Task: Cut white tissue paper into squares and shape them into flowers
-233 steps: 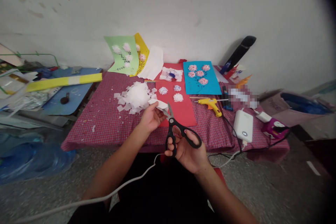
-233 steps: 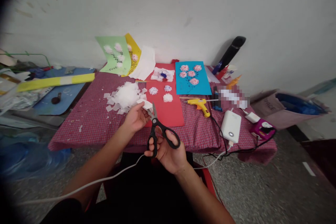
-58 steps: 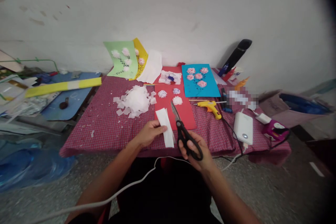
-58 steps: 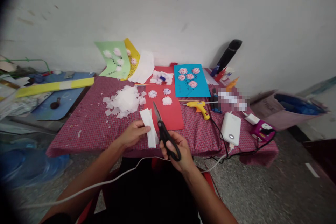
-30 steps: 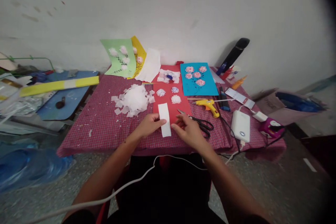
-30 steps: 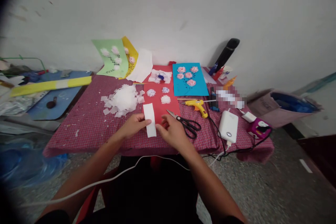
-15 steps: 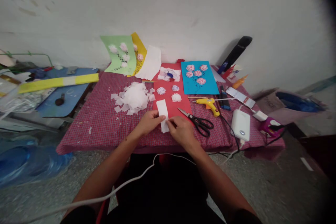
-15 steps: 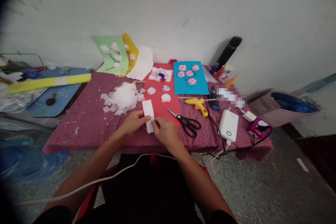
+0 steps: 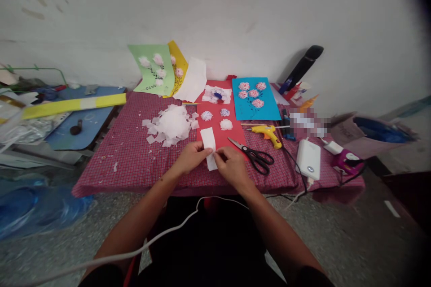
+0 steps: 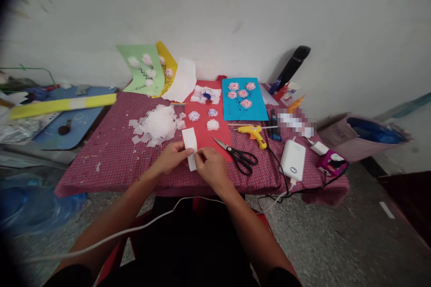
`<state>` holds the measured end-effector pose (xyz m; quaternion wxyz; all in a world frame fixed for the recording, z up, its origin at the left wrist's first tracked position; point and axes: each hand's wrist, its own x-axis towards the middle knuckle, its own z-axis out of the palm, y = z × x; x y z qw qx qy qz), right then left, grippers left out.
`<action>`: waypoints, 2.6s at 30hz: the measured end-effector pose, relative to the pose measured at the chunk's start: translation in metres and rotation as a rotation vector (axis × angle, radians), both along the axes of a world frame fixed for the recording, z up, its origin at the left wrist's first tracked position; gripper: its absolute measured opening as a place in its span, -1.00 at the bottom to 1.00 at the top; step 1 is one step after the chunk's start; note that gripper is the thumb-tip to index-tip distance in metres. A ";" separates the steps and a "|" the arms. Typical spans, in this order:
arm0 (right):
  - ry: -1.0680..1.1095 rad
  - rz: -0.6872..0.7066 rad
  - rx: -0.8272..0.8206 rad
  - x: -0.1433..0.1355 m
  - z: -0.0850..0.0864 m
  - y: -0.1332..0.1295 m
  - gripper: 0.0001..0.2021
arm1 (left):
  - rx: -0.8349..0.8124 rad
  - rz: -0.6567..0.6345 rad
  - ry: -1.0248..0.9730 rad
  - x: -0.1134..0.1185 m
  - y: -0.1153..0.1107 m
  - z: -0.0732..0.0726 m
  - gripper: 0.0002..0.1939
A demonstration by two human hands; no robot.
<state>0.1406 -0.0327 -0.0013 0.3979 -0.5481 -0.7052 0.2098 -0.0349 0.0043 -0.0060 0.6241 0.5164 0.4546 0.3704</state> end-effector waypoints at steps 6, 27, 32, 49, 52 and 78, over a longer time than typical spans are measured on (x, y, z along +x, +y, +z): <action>0.304 -0.006 -0.240 -0.001 -0.004 0.006 -0.87 | -0.035 0.021 -0.045 0.001 -0.001 0.006 -0.75; 0.973 0.038 -0.550 0.011 0.003 0.006 -0.75 | -0.163 0.083 -0.557 0.027 -0.018 0.010 -0.70; 0.909 0.016 -0.480 0.011 -0.001 0.001 -0.80 | -0.108 0.154 -0.490 0.026 -0.020 0.005 -0.70; 0.641 0.242 -0.117 0.019 0.030 -0.017 -0.62 | 0.527 0.151 0.084 0.004 -0.033 0.035 -0.96; 0.611 0.237 -0.113 0.020 0.034 -0.018 -0.65 | 0.467 0.105 0.031 0.003 -0.032 0.031 -0.94; 0.136 0.056 0.013 0.008 0.021 -0.017 -0.90 | -0.204 0.221 -0.596 0.023 -0.024 0.007 -0.73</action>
